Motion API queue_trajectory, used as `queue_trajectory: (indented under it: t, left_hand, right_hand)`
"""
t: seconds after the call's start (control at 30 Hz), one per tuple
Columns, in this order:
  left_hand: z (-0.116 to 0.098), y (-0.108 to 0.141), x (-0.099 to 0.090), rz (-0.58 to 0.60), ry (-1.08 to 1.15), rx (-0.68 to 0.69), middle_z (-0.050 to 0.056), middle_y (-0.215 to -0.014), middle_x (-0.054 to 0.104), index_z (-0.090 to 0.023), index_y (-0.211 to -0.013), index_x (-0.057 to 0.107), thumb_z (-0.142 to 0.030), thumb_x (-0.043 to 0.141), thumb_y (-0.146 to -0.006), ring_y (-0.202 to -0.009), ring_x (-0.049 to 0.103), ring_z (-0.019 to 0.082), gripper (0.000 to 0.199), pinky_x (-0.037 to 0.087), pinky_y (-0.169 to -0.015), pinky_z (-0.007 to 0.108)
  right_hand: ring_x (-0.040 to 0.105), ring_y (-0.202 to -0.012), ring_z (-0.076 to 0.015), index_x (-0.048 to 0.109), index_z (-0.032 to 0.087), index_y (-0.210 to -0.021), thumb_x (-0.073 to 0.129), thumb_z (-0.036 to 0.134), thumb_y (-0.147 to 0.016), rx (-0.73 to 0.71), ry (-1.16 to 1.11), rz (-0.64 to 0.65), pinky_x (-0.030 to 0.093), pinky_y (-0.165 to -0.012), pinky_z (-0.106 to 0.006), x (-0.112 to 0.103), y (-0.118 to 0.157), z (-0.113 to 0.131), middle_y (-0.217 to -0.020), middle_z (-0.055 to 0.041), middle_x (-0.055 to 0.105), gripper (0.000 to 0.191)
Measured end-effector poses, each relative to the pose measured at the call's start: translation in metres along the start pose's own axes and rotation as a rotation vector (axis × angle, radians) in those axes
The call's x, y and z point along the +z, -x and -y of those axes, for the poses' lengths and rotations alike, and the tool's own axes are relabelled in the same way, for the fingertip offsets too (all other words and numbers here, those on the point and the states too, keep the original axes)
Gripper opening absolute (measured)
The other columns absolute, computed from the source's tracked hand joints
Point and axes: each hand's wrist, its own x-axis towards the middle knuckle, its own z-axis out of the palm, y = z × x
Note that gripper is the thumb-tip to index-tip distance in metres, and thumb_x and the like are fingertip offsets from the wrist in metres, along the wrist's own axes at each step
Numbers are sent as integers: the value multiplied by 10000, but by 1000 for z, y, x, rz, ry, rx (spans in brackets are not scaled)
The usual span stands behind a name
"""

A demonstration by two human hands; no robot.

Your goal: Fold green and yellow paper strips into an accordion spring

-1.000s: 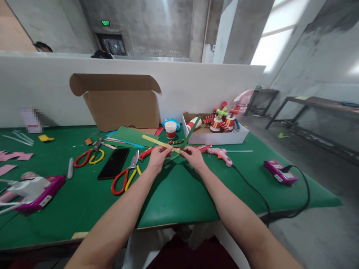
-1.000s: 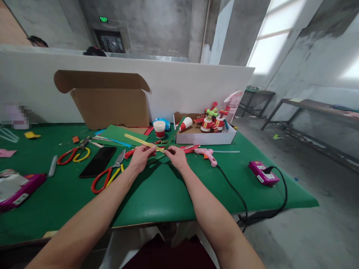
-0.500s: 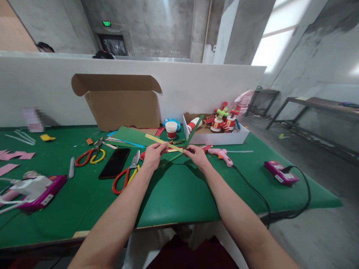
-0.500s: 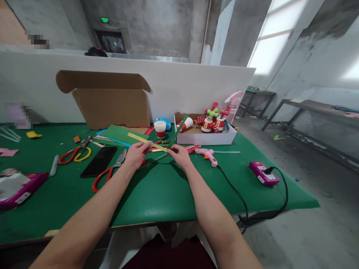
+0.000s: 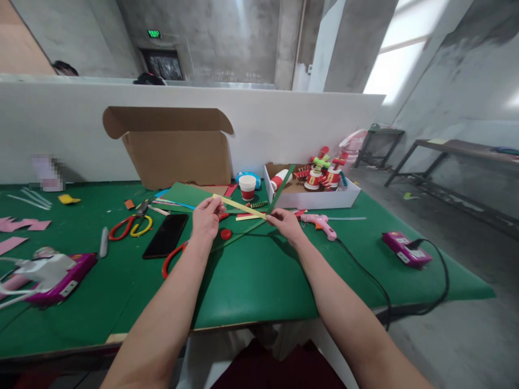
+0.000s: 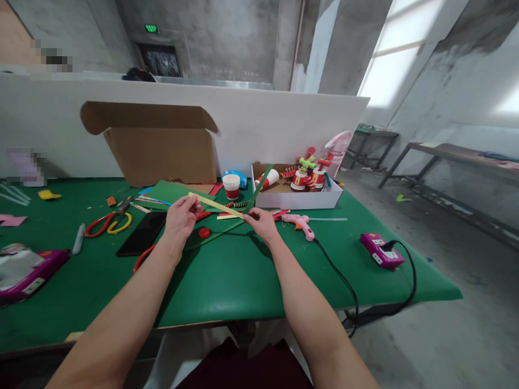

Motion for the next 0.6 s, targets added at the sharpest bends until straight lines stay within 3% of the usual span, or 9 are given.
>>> queue_trajectory:
  t: [0.43,0.53,0.6]
  left_hand:
    - [-3,-4,-6,-44,73,32,-46,-557,558,-158,-662,594,-267,808,-549,-527,517,59,265,439,-542,190]
    - [1,-2,-8,-21,30,-58,-41,-557,565,-157,-686,595,-262,769,-585,-515,521,64,226,458,-556,204]
    - [6,5,-6,64,-82,-165,-24,-586,596,-151,-723,614,-249,759,-591,-518,535,76,219,480,-571,230]
  right_hand:
    - [536,-588,-144,598,203,-609,674,411,-673,23,-33,-40,424,-610,-275,-2,-4,-9,-580,22,607,230]
    - [577,-607,-154,598,206,-640,710,458,-651,77,-170,-95,475,-652,-296,0,-4,-8,-591,20,618,276]
    - [596,-624,-156,593,208,-651,736,490,-625,90,-265,-109,498,-676,-305,3,-3,-6,-611,21,628,317]
